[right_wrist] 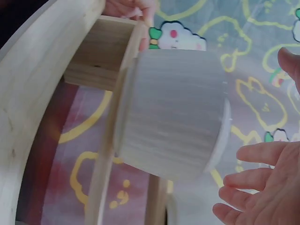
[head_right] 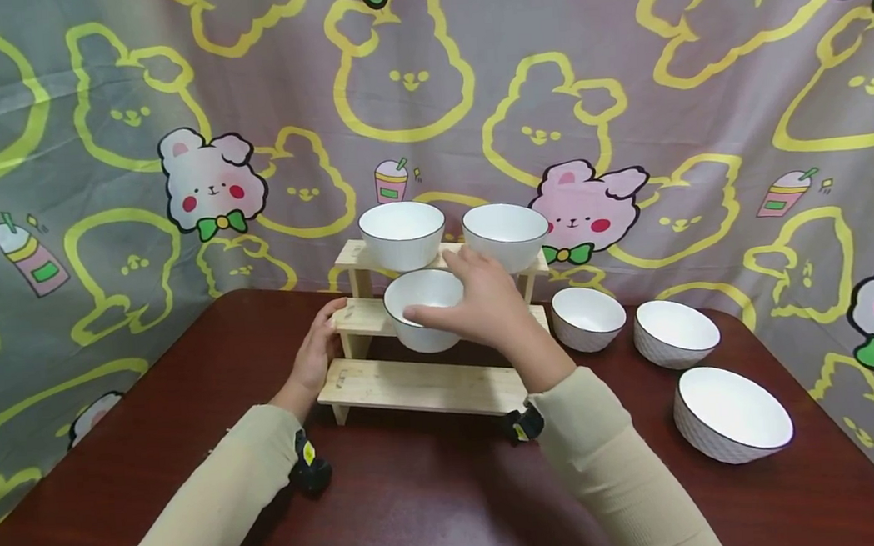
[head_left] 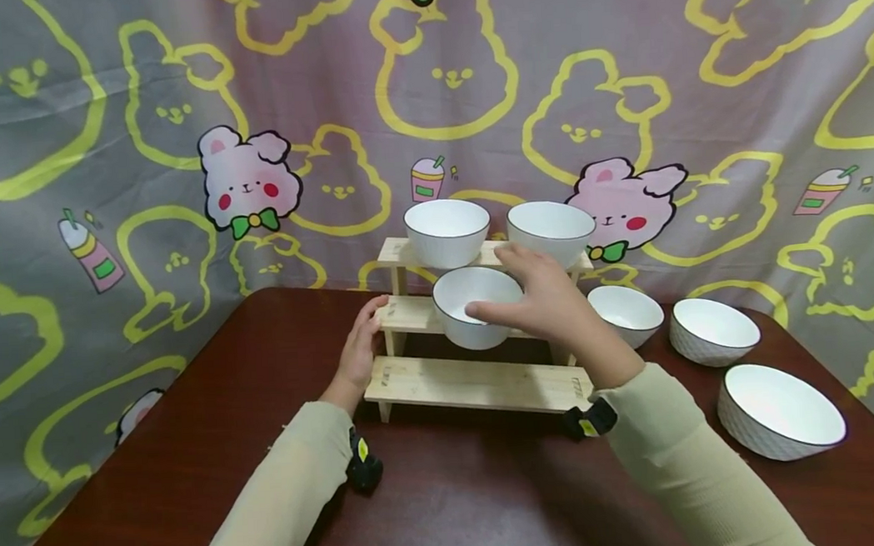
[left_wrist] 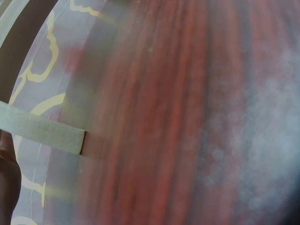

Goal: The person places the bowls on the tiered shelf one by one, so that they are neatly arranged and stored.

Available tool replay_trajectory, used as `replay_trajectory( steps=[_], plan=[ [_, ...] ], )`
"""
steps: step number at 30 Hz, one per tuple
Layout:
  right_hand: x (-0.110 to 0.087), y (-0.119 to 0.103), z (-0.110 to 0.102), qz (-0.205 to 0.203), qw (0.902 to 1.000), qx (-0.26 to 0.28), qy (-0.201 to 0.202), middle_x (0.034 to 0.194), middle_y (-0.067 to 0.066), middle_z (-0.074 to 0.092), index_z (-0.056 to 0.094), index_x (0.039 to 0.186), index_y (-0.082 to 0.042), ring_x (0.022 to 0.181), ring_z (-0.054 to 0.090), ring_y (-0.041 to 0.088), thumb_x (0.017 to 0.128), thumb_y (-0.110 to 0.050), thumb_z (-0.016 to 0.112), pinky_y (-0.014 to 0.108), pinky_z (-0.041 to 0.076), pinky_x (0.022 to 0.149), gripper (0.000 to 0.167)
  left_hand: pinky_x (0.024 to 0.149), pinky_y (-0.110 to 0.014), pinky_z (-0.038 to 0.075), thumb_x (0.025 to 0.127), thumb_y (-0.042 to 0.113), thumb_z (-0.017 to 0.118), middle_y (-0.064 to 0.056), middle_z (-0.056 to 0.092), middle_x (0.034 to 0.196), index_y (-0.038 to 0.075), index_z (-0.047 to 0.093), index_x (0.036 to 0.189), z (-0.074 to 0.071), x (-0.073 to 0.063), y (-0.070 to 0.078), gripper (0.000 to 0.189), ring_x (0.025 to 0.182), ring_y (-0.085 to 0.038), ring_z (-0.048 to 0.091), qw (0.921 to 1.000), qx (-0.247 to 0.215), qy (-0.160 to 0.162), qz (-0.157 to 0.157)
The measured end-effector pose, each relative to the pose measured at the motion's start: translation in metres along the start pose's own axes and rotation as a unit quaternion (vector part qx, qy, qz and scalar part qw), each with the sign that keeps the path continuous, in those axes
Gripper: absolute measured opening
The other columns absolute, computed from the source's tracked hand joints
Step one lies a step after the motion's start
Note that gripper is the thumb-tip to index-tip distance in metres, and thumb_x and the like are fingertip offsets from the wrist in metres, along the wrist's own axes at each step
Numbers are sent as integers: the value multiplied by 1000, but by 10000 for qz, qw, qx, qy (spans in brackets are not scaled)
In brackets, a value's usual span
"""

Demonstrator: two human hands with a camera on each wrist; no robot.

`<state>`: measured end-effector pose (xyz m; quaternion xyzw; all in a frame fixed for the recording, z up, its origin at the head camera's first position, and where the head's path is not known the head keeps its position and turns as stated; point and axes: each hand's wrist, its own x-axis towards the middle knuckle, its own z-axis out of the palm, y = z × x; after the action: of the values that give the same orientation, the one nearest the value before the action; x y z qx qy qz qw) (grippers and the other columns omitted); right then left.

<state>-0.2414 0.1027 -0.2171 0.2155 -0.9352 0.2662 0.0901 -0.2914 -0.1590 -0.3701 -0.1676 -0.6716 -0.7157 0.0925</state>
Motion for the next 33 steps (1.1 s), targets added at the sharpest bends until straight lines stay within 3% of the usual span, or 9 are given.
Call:
replay_trajectory(
  steps=[6,11,20,27,33],
  plan=[
    [-14,3,-13,-211,9994,81,248,144,19,36,40,141,-8,132,29,38,72,-48,71,54,24,104,85,104,-46,21,98,12,23,-19,26,147,-1,30,140,0,-2,-2,45,128,-31,29,9999,98,51,124],
    [-26,4,-24,-150,9990,170,384,148,17,31,38,142,-7,136,24,37,75,-45,70,55,19,106,83,103,-47,21,98,16,25,-19,27,147,0,31,140,1,-2,-3,46,127,-31,30,9997,99,60,210],
    [-47,13,-44,-59,9946,458,929,147,17,33,38,142,-8,135,26,37,76,-39,71,60,22,102,80,100,-40,26,99,15,24,-18,30,145,1,31,141,1,-2,-3,45,120,-25,35,9998,122,87,119],
    [-64,23,-57,236,9892,706,1260,147,14,33,37,143,-12,135,27,36,77,-35,71,62,23,101,78,101,-44,25,99,15,25,-19,29,146,0,30,141,1,-1,-2,45,122,-26,34,9999,37,71,137],
    [-78,40,-69,554,9842,758,1504,147,16,32,34,144,-15,127,33,45,81,-33,66,63,27,96,73,97,-37,29,98,17,26,-19,31,144,1,32,140,0,-2,-4,46,115,-16,39,9998,106,114,119]
  ],
)
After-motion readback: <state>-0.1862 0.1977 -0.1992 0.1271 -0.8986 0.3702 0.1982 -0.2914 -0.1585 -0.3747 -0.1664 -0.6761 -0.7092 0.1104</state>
